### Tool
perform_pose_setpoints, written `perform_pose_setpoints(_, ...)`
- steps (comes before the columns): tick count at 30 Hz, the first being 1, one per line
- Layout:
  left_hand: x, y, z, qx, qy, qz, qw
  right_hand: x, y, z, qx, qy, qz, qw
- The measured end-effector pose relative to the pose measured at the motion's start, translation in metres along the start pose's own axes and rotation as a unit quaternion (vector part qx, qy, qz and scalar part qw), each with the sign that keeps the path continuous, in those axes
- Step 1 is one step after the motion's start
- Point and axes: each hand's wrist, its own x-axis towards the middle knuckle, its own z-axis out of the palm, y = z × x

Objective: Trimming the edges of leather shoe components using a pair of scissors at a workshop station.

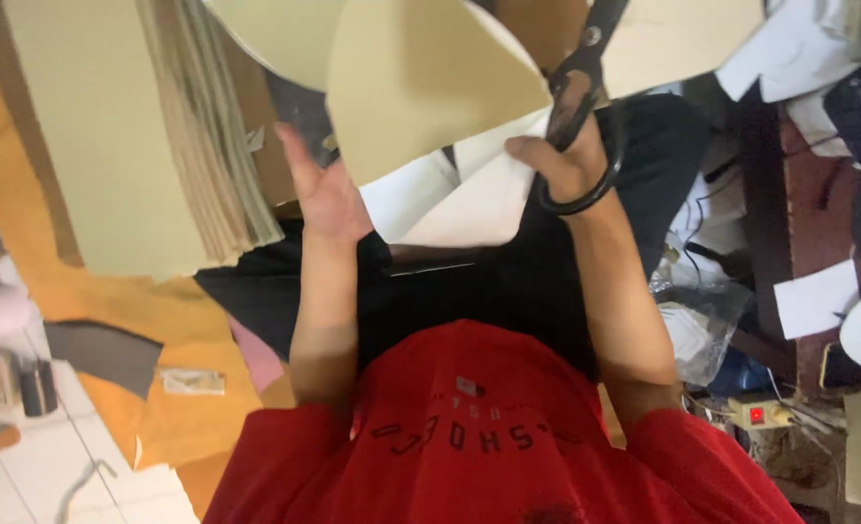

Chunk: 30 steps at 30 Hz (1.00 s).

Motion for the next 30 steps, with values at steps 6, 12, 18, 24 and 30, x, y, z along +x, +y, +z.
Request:
perform_pose_setpoints(6, 0.026, 0.0, 0.044, 0.369, 0.283, 0.036, 0.884, 0.012, 0.012, 0.002, -0.095, 0.022, -0.019, 0.995)
perform_pose_setpoints(12, 0.045, -0.028, -0.004, 0.774, 0.355, 0.174, 0.494, 0.001, 0.09, -0.039, -0.348, 0.113, -0.063, 0.929)
perform_pose_setpoints(18, 0.072, -0.033, 0.032, 0.922, 0.05, 0.168, 0.347, 0.004, 0.032, -0.015, -0.49, 0.179, -0.012, 0.853)
perform_pose_setpoints(24, 0.079, -0.02, 0.041, 0.877, 0.017, 0.14, 0.46, -0.062, -0.007, -0.012, -0.105, -0.098, 0.252, 0.957)
perform_pose_setpoints(30, 0.079, -0.021, 0.038, 0.896, 0.016, 0.183, 0.403, -0.096, 0.023, -0.019, 0.001, -0.069, 0.451, 0.89)
